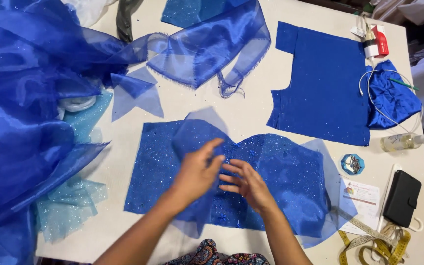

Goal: The person uses scissors to cut a rectangular piece of blue fabric from a larger white sheet on a table. They then place the cut blue piece onto a larger blue glittery fabric piece and smooth it down.

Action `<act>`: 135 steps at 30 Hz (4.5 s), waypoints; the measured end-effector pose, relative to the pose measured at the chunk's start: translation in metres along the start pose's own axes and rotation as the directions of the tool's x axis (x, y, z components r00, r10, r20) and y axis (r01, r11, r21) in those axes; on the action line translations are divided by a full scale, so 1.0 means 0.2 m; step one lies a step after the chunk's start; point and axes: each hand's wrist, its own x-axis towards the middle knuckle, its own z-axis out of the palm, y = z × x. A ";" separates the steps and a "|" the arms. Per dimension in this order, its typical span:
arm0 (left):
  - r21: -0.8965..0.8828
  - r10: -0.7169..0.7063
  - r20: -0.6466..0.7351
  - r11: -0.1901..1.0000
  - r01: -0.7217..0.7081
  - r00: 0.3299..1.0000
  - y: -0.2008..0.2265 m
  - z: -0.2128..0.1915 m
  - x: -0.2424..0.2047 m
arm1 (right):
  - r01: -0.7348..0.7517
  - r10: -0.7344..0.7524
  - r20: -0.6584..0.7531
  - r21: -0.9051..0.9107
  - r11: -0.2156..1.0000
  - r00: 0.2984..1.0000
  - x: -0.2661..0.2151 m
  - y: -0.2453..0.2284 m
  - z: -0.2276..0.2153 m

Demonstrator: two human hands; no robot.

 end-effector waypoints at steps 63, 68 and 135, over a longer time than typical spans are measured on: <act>0.803 -0.049 0.423 0.483 -0.350 0.905 -0.81 0.17 0.32 | -0.171 -0.185 -0.428 -0.666 0.726 0.885 0.43 0.04 -0.76; 0.796 -0.069 0.432 0.497 -0.345 0.899 -0.82 0.18 0.32 | -0.188 -0.188 -0.448 -0.669 0.719 0.874 0.45 0.06 -0.80; 0.808 -0.249 0.457 0.516 -0.283 0.854 -0.68 0.05 0.29 | -0.162 -0.083 -0.512 -0.415 0.895 0.855 -0.01 0.37 -1.05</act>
